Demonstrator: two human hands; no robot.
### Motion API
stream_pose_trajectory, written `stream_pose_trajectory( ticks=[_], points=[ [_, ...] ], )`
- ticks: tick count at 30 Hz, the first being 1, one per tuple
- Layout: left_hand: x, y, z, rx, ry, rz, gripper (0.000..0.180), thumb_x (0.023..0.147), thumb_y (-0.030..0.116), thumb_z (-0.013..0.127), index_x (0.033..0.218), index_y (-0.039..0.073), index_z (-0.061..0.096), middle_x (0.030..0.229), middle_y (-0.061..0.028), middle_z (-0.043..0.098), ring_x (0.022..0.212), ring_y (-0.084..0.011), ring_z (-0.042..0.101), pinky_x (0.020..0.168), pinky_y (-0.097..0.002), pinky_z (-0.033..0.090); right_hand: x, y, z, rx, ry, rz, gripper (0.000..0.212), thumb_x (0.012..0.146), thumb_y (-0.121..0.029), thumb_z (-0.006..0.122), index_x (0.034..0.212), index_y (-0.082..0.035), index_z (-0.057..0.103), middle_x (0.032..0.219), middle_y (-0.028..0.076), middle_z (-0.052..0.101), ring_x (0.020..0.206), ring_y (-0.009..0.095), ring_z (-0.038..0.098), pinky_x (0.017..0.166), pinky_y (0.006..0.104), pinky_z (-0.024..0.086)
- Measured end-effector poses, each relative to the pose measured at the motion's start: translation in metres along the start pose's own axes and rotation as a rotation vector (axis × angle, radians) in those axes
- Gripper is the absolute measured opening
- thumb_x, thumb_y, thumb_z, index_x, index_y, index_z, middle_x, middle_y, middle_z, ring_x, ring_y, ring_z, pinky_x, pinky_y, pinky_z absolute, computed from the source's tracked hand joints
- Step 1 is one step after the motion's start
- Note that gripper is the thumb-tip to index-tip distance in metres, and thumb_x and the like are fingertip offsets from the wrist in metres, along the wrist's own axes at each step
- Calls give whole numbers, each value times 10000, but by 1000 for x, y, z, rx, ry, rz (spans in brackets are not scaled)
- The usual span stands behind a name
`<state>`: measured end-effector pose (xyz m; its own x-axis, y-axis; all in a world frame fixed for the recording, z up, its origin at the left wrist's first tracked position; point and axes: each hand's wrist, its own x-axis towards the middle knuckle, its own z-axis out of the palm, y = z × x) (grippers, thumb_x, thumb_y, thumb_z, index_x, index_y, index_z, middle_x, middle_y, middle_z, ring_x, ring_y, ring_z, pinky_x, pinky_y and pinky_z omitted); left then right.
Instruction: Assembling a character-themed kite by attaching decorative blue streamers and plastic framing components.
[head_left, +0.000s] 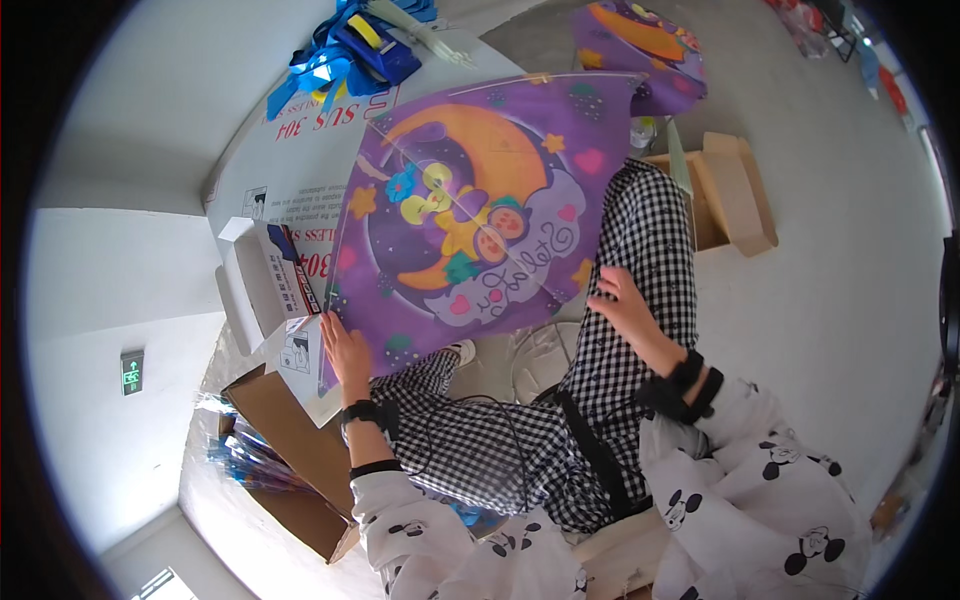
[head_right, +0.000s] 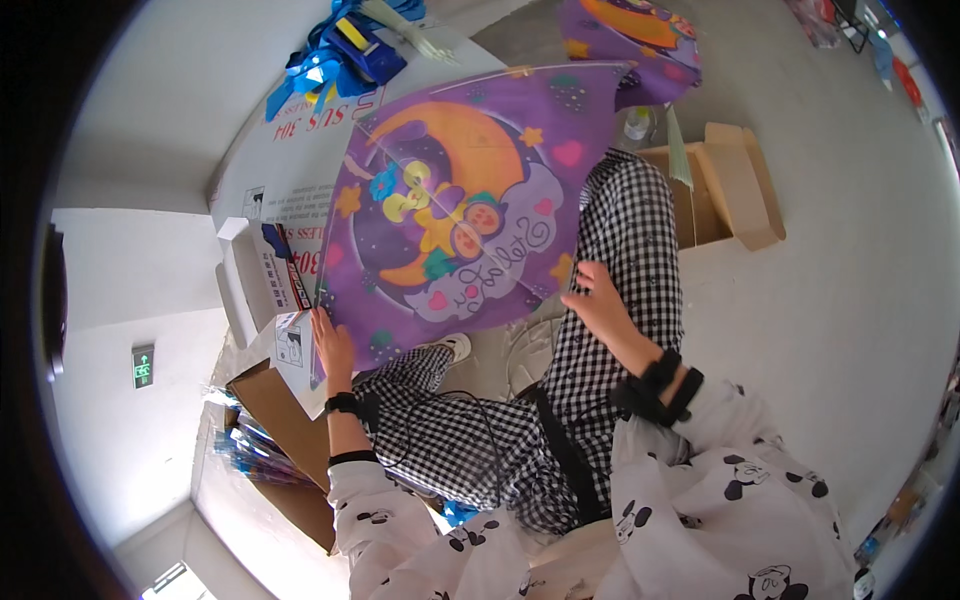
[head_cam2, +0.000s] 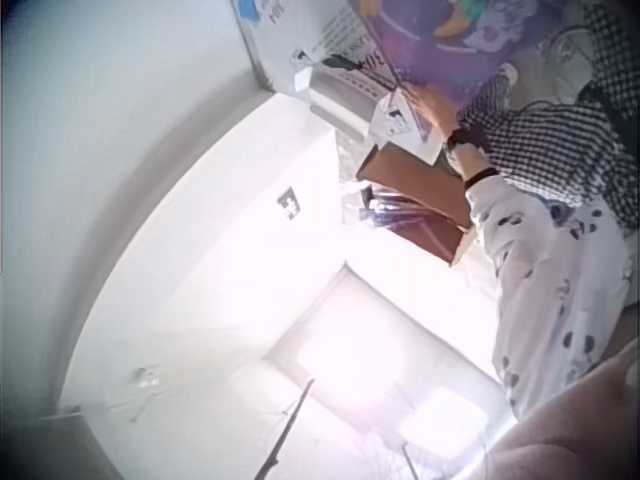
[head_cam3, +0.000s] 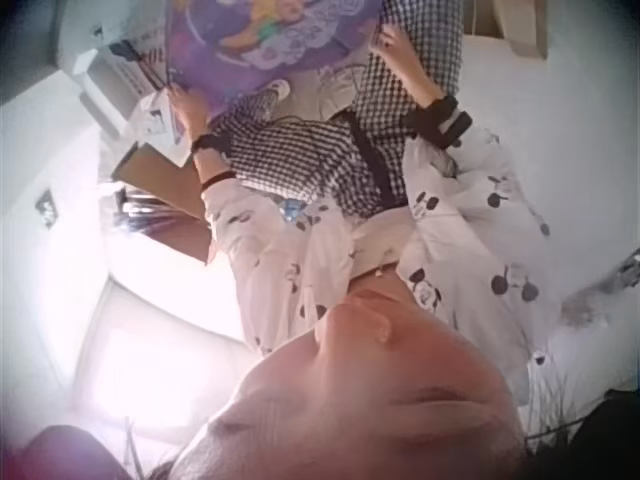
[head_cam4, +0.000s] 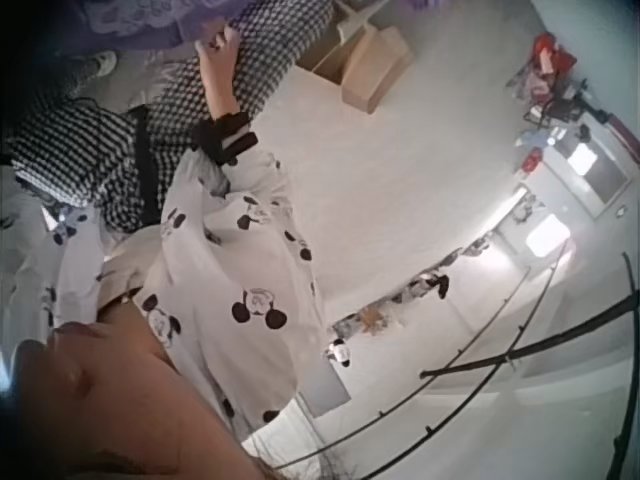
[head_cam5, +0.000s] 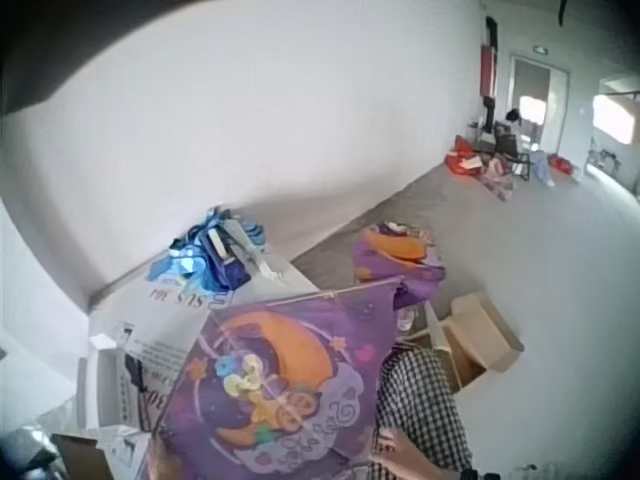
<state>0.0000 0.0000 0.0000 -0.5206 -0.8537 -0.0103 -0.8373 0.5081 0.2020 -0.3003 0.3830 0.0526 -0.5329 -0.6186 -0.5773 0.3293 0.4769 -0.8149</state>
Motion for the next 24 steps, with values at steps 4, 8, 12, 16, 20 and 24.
stream_pose_trajectory(
  ticks=[4,8,12,16,20,24],
  points=[
    [-38,28,-15,-111,34,-32,519,886,157,531,1371,-4,439,1410,-213,434,1297,-358,407,1074,-436,337,30,-3,-15,225,225,-23,708,842,-211,729,1369,39,328,1397,203,426,1285,283,451,1070,376,347],
    [-95,126,-30,-442,-105,-95,287,873,135,605,1109,-24,637,952,-163,676,861,-265,649,789,-341,509,54,-5,-25,433,194,-72,523,848,-177,715,1259,40,474,1150,114,615,1083,187,573,924,291,433],
    [-153,136,-4,-639,-228,-174,371,891,202,638,1190,-15,601,1028,-136,677,890,-231,657,784,-326,511,39,-20,-7,482,27,26,352,850,-105,681,1152,43,579,1103,90,648,997,177,614,870,293,467],
    [-152,139,23,-1420,-323,-745,518,938,287,610,1346,11,450,1257,-121,574,1084,-249,599,888,-371,484,40,-17,-1,495,45,-125,344,869,-78,653,1180,40,564,1120,97,641,991,176,616,862,304,478],
    [-138,140,23,-1976,-60,-947,302,950,260,604,1117,12,563,1107,-68,606,1094,-221,582,908,-388,477,40,-20,-2,563,18,-196,331,903,-103,636,1194,35,558,1157,97,626,1024,170,600,905,308,457],
    [-130,128,21,-2068,32,-855,178,959,222,587,996,49,603,916,-34,628,912,-195,627,819,-357,511,42,-44,-5,634,-24,-277,334,909,-155,656,1188,7,570,1146,56,627,1014,141,590,892,273,445]
  ],
)
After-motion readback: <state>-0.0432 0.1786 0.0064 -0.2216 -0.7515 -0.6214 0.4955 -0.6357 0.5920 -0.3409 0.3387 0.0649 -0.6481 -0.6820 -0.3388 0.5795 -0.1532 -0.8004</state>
